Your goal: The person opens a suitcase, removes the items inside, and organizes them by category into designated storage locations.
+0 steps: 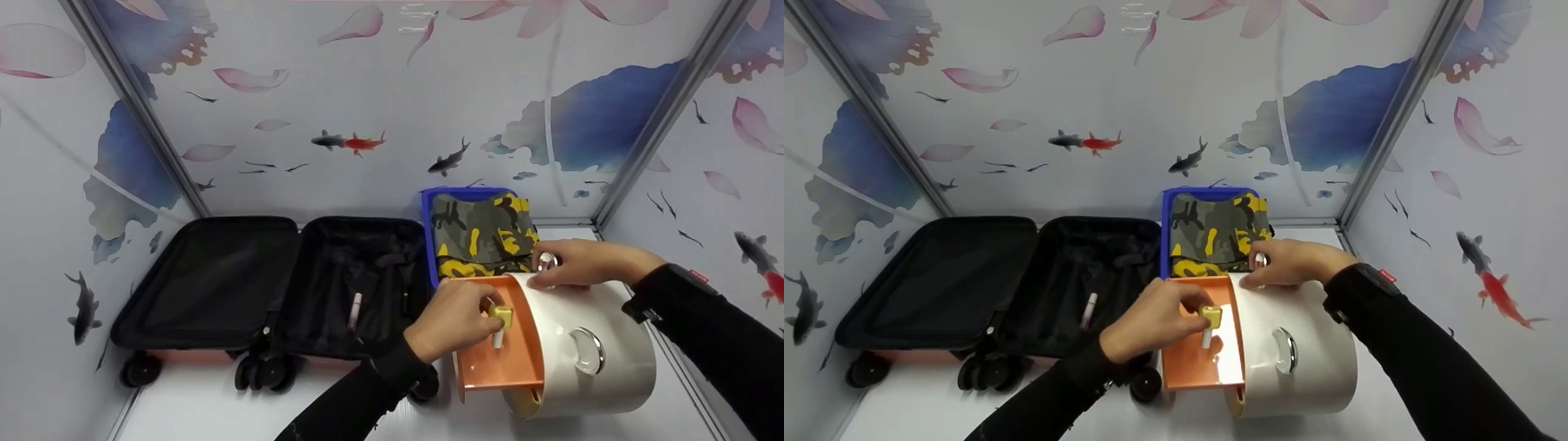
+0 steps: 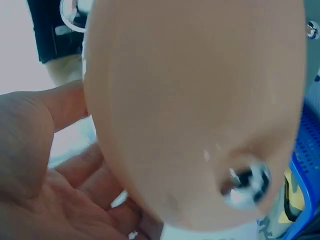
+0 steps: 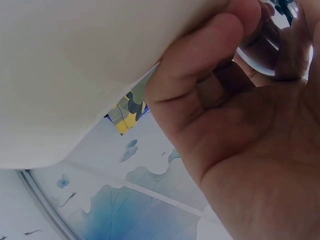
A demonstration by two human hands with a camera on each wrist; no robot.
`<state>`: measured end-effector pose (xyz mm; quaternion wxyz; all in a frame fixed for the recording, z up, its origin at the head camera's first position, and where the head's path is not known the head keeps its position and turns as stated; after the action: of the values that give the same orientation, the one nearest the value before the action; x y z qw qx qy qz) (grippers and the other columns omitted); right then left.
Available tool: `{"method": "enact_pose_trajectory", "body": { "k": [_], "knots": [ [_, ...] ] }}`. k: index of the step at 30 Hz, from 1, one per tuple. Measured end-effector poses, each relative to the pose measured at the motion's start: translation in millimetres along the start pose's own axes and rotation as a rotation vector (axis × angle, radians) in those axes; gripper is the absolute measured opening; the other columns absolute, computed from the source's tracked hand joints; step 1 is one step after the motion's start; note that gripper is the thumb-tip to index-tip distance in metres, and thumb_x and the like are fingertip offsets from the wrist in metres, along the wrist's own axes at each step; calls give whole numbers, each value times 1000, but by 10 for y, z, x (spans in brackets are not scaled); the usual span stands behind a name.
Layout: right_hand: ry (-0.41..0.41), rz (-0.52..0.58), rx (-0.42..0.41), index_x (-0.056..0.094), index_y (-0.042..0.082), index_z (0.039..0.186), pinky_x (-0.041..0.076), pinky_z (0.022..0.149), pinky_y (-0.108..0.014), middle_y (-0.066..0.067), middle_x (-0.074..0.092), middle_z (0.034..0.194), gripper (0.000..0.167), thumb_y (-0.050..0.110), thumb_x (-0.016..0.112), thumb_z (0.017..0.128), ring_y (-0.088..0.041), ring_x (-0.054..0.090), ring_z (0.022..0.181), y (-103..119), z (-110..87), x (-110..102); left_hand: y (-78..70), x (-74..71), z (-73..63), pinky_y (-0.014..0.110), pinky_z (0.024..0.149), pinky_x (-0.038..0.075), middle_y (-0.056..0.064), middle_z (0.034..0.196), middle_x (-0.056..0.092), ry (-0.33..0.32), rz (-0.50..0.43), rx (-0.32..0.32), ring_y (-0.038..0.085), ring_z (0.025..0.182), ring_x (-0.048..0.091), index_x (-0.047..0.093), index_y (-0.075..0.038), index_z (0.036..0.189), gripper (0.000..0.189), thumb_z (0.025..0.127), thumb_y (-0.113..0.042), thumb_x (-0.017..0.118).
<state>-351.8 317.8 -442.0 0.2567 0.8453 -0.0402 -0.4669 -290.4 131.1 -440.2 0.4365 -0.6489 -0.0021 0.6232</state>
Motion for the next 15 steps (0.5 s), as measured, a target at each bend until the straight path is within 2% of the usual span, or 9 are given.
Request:
{"method": "enact_pose_trajectory", "body": {
  "k": [3, 7, 12, 15],
  "knots": [
    [-7, 0, 0, 65, 18, 119, 50, 58, -30, -3, 65, 91, 41, 52, 78, 100, -14, 59, 64, -1, 8, -4, -43, 82, 9, 38, 107, 37, -16, 91, 81, -3, 148, 16, 5, 92, 65, 86, -27, 105, 15, 92, -34, 84],
    [-10, -3, -2, 65, 18, 120, 50, 59, -30, -3, 66, 96, 40, 51, 78, 101, -14, 60, 65, 7, 16, 0, -16, 188, 14, 44, 114, 35, -13, 99, 83, 10, 253, 24, 14, 100, 66, 87, -27, 108, 17, 95, -35, 80],
    [-15, -4, -11, 65, 18, 120, 49, 60, -30, -2, 66, 96, 38, 49, 78, 101, -13, 59, 66, 32, 16, -2, -31, 187, 5, 47, 108, 38, -11, 94, 84, -45, 390, 84, 20, 101, 69, 86, -29, 97, 14, 99, -31, 73],
    [-17, -1, -13, 66, 18, 119, 49, 60, -29, -2, 66, 95, 37, 48, 78, 101, -13, 58, 65, 36, 16, -5, -48, 183, -3, 47, 104, 38, -10, 89, 83, -74, 473, 96, 21, 100, 69, 84, -30, 93, 15, 99, -30, 71]
  ]
}}
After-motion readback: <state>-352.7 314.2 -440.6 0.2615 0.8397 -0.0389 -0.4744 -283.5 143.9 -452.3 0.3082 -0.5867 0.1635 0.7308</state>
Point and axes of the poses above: each hand's wrist, its own z-axis towards the middle knuckle, its own x-axis out of the palm, y = z × x, the point moved 10 cm from there along z, towards the middle knuckle
